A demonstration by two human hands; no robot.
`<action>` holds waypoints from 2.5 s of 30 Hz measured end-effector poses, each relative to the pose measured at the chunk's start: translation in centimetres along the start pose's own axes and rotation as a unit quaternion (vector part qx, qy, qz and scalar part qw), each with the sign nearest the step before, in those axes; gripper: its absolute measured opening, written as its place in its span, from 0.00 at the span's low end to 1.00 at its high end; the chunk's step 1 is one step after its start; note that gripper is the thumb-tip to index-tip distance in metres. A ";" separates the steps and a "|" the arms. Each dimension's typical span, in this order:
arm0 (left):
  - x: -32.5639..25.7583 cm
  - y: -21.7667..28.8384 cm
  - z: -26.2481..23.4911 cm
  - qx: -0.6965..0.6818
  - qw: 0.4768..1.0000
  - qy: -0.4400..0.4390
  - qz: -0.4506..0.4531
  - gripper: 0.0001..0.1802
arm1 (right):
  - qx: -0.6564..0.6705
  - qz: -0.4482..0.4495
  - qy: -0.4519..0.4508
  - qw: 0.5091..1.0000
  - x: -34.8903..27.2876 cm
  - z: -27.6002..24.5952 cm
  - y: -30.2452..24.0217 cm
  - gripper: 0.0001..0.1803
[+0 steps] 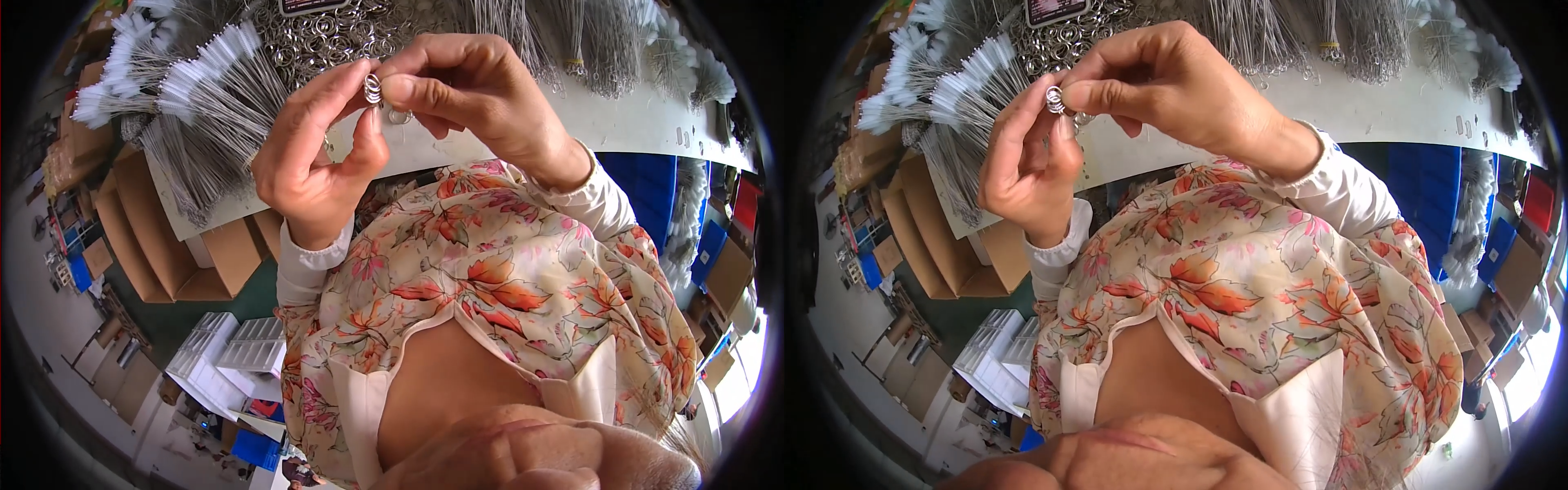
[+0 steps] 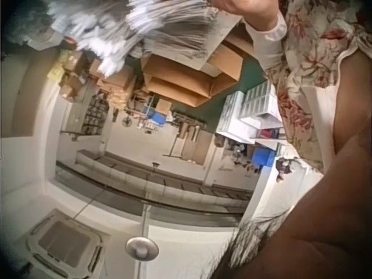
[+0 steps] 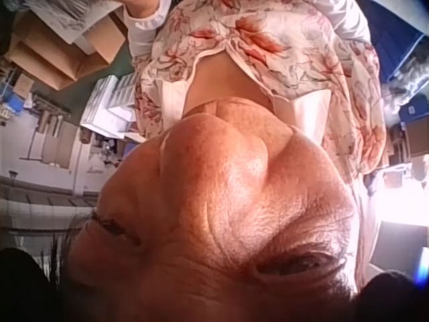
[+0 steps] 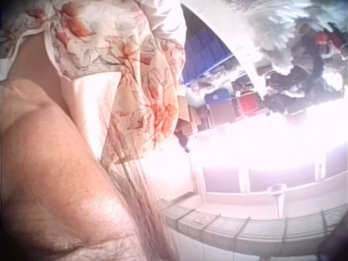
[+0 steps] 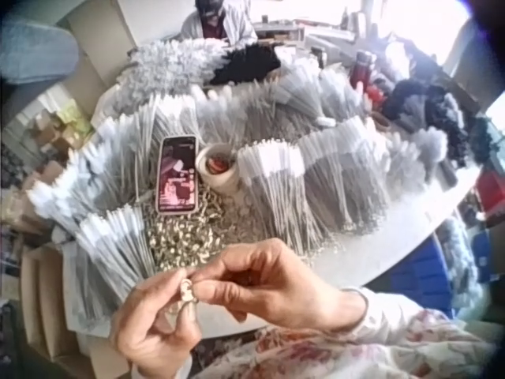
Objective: The recorder is assembling small white brushes onto metal rings at a workstation.
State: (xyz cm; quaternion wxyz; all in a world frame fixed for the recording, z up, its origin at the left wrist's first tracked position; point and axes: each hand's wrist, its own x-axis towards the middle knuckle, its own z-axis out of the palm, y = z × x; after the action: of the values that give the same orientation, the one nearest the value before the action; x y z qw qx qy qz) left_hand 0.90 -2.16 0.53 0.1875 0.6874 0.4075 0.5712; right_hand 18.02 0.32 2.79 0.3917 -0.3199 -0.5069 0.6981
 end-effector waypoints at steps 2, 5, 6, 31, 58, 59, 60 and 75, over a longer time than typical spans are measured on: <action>0.0 -0.4 -0.1 -0.002 1.000 -0.007 0.011 0.17 | -0.005 0.000 -0.010 1.000 0.4 -0.2 0.2 0.10; 0.1 -0.6 -0.8 -0.064 0.997 -0.026 -0.037 0.16 | -0.073 0.030 -0.029 0.996 0.9 -0.5 0.4 0.09; 0.4 -1.2 -1.0 -0.069 0.997 -0.037 -0.009 0.16 | -0.086 0.046 -0.038 0.995 0.9 -0.5 0.3 0.09; -0.3 -0.9 -1.4 -0.085 0.978 -0.120 -0.147 0.15 | -0.274 -0.191 0.074 0.940 -0.2 0.2 3.5 0.08; 2.1 -14.3 -8.9 0.442 0.857 -0.061 -0.259 0.12 | -0.465 -0.258 0.276 0.801 2.2 -10.6 5.6 0.04; 2.4 -13.7 -8.3 0.452 0.851 -0.051 -0.263 0.11 | -0.488 -0.252 0.285 0.786 3.0 -11.7 5.3 0.08; 2.3 -13.7 -8.4 0.437 0.858 -0.039 -0.268 0.11 | -0.523 -0.213 0.279 0.776 3.5 -11.9 4.9 0.11; 0.2 -14.9 -25.7 0.110 0.892 0.196 -0.392 0.12 | -0.401 -0.178 0.331 0.836 4.1 -12.4 4.5 0.10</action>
State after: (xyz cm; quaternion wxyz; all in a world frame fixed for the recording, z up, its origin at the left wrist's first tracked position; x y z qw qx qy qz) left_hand -28.38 1.56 -3.00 0.2360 0.3620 0.7325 0.5261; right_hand 25.52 8.78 -5.21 0.4913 -0.5651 -0.6303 0.2046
